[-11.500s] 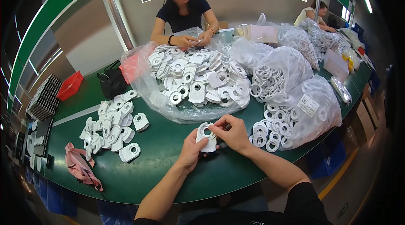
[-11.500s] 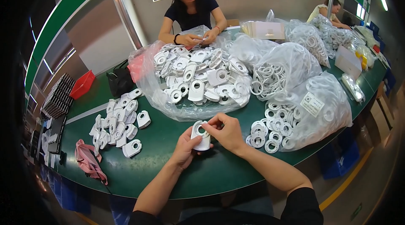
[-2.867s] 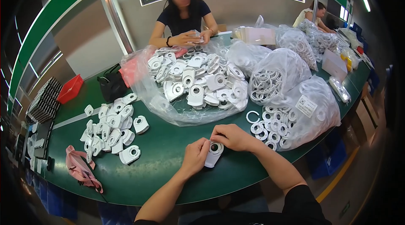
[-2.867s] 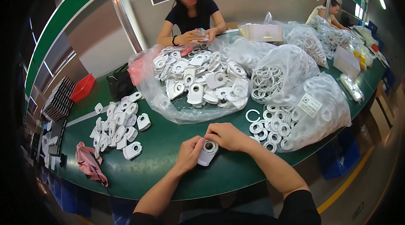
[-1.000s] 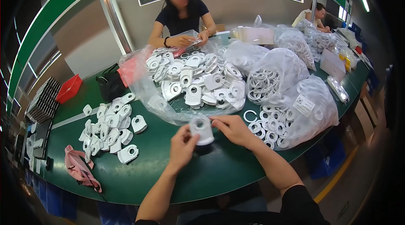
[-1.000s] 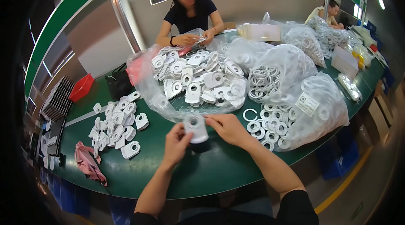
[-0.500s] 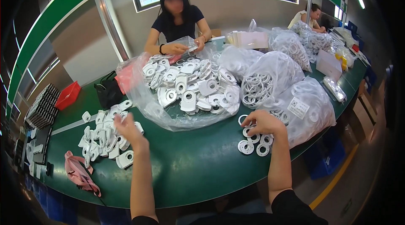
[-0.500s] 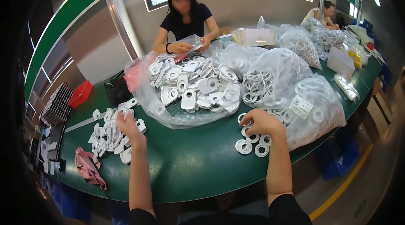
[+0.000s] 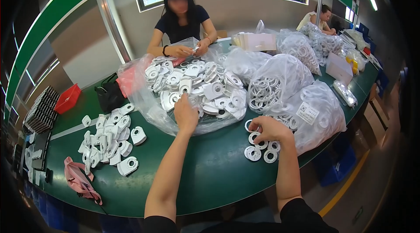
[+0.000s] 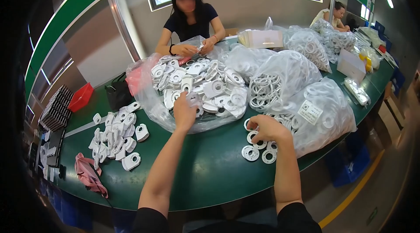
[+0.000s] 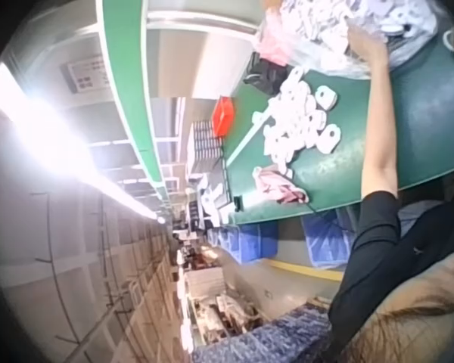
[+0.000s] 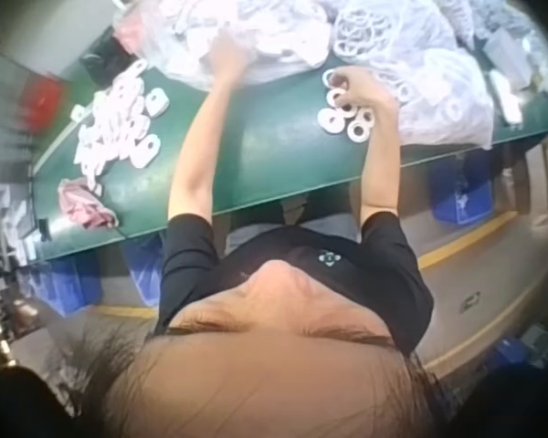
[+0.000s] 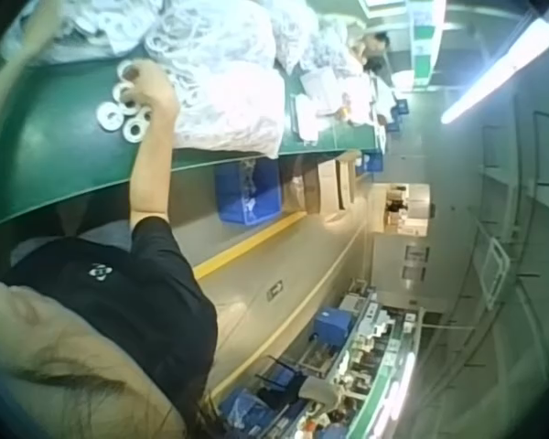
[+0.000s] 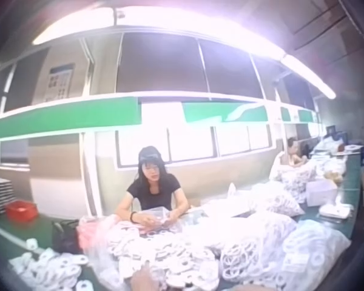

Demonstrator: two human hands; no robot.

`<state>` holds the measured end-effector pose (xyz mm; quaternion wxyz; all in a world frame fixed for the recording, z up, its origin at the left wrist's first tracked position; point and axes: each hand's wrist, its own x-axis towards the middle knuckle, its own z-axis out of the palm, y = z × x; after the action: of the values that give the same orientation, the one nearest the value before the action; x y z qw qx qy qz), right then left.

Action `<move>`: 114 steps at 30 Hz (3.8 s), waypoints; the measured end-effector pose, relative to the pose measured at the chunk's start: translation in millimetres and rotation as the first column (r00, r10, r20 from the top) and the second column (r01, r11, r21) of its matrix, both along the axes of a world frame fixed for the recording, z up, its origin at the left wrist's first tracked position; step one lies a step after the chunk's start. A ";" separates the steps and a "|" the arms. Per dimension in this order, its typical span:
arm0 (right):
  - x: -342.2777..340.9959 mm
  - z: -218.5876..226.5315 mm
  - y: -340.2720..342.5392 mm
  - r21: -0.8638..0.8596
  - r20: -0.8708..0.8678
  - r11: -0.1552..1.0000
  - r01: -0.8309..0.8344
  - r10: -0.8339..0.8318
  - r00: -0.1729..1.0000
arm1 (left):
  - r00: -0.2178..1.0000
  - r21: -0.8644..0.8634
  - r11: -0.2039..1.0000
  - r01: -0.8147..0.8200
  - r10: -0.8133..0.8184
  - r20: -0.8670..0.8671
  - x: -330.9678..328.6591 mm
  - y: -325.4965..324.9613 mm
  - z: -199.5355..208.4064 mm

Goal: Manually snapping white plastic rings into housing components on a factory assembly line.

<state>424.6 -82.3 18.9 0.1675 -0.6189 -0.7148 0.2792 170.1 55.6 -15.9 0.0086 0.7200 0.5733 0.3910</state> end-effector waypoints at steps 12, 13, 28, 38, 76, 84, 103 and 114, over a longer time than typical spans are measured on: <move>-25.0 13.2 10.0 0.389 -0.489 0.881 0.270 -0.051 0.871 | 0.810 0.081 0.954 0.290 -0.290 0.510 -26.6 -31.6 30.8; -35.4 17.4 9.4 0.529 -0.508 0.783 0.327 -0.017 0.861 | 0.648 -0.025 0.901 0.432 -0.291 0.704 -25.5 -47.5 35.4; -78.3 5.4 5.1 0.430 -0.432 0.903 0.009 0.197 0.880 | -0.042 -0.095 0.308 0.947 0.411 0.911 -33.7 -140.8 -5.8; -35.7 -17.7 11.6 0.207 0.208 0.977 0.054 -0.098 0.973 | 0.051 -0.196 0.319 0.927 0.411 0.910 -27.7 -147.4 -8.6; -99.1 0.0 -5.8 0.526 -0.380 0.831 -0.181 0.420 0.824 | 0.264 -0.215 0.440 0.872 -0.053 0.963 -29.3 -146.8 2.4; -95.3 -13.6 3.4 0.294 -0.503 0.954 -0.053 0.202 0.841 | 0.395 -0.300 0.405 0.864 -0.172 0.903 -24.6 -153.7 0.4; -101.5 -9.1 -1.5 0.301 -0.209 0.917 -0.260 0.330 0.921 | 0.835 -0.261 0.814 0.518 -0.417 0.358 -31.6 -145.7 -8.8; -113.5 -30.0 5.4 0.133 -0.767 0.990 0.041 0.077 0.637 | 0.366 -0.138 0.689 0.711 -0.195 0.910 -16.7 -155.1 -5.1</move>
<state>311.1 -77.0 -11.0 0.4953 -0.4206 -0.5991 0.4677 153.4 -99.5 -21.0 0.5891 0.5382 0.3402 0.4976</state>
